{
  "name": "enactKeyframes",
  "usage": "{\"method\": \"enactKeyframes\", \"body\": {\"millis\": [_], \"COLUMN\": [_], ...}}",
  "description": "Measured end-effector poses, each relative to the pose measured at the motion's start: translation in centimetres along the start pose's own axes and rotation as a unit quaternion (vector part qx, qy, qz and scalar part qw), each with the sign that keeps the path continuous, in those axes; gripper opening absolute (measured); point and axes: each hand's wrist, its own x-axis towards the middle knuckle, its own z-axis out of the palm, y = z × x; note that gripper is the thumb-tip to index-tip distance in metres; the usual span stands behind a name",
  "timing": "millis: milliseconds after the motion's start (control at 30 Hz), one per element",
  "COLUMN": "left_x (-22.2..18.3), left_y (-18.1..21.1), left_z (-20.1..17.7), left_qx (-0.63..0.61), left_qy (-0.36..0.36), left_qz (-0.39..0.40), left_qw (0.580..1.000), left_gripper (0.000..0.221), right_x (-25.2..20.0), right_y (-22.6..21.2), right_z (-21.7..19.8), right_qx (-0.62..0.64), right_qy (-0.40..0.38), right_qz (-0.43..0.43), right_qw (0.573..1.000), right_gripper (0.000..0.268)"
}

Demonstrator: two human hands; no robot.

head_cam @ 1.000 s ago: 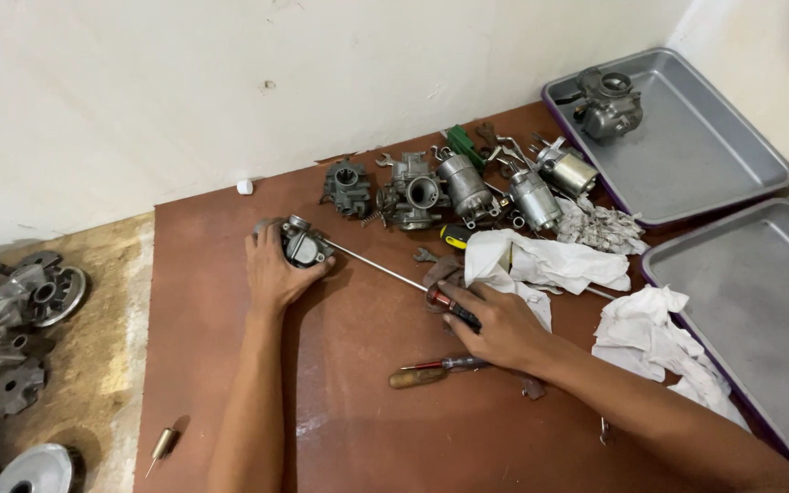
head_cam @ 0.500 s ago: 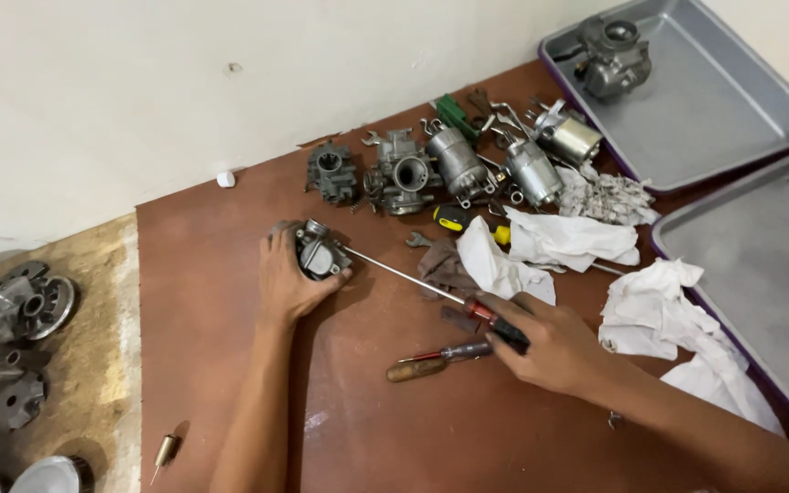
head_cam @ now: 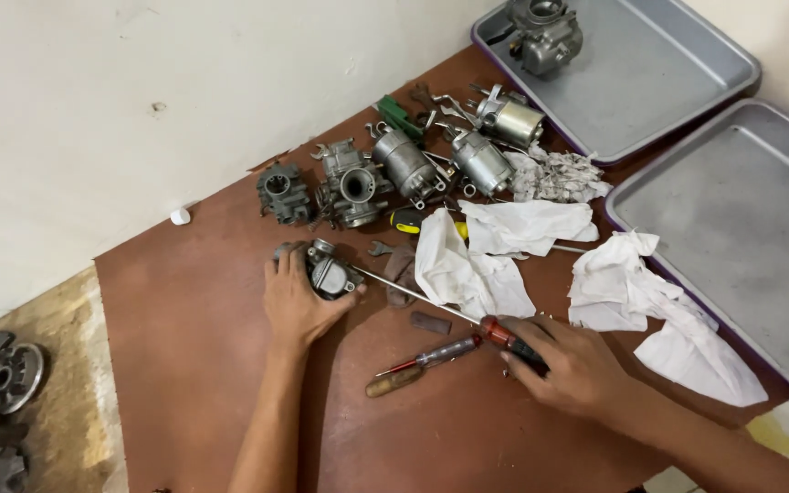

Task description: The recorder is disassembling and assembling motorcycle carburetor components on a workbench.

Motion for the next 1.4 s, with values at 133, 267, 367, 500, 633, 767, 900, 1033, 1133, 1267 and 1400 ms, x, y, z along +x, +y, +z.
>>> {"method": "enactKeyframes", "body": {"millis": [133, 267, 367, 500, 633, 767, 900, 1033, 1133, 1267, 1400], "left_x": [-0.1, -0.3, -0.5, -1.5, -1.7, -1.6, -1.5, -1.5, -1.5, -1.2, -1.4], "left_y": [-0.4, -1.3, -1.4, -0.2, -0.6, -1.0, -1.8, -1.2, -1.1, -0.9, -0.8], "left_z": [1.0, 2.2, 2.3, 2.4, 3.1, 3.6, 3.8, 3.1, 3.0, 2.8, 2.7], "left_qx": [-0.015, -0.008, -0.012, -0.025, -0.001, -0.023, -0.035, -0.041, -0.046, -0.053, -0.053], "left_qy": [0.020, 0.035, 0.022, 0.086, 0.087, 0.098, 0.087, 0.076, 0.075, 0.087, 0.084], "left_qz": [0.024, 0.024, 0.000, 0.038, 0.037, 0.032, 0.041, 0.032, 0.030, 0.049, 0.040], "left_qw": [0.999, 0.999, 1.000, 0.995, 0.996, 0.994, 0.995, 0.996, 0.996, 0.994, 0.994], "left_gripper": [0.095, 0.098, 0.102, 0.098, 0.099, 0.098, 0.100, 0.098, 0.096, 0.097, 0.094], "right_x": [-0.9, -1.3, -0.8, -0.6, -0.6, -1.0, -1.1, -0.8, -0.4, -1.1, -0.9], "right_y": [-0.1, 0.4, 0.6, 0.9, 1.9, 3.1, 3.4, 2.9, 2.3, 2.5, 1.5], "right_z": [0.0, 0.2, -0.3, -0.1, 0.8, 2.1, 2.4, 1.4, 0.8, 1.6, 1.3], "right_qx": [-0.076, -0.118, -0.138, -0.301, -0.205, -0.217, -0.190, -0.188, -0.192, -0.065, 0.102], "right_qy": [0.112, 0.131, 0.130, 0.117, 0.107, 0.104, 0.114, 0.107, 0.104, 0.104, 0.047], "right_qz": [-0.119, -0.133, -0.173, -0.329, -0.258, -0.274, -0.270, -0.279, -0.289, -0.192, -0.032], "right_qw": [0.984, 0.975, 0.967, 0.887, 0.938, 0.931, 0.937, 0.936, 0.932, 0.974, 0.993], "right_gripper": [0.047, 0.047, 0.047, 0.033, 0.041, 0.039, 0.039, 0.039, 0.040, 0.046, 0.044]}}
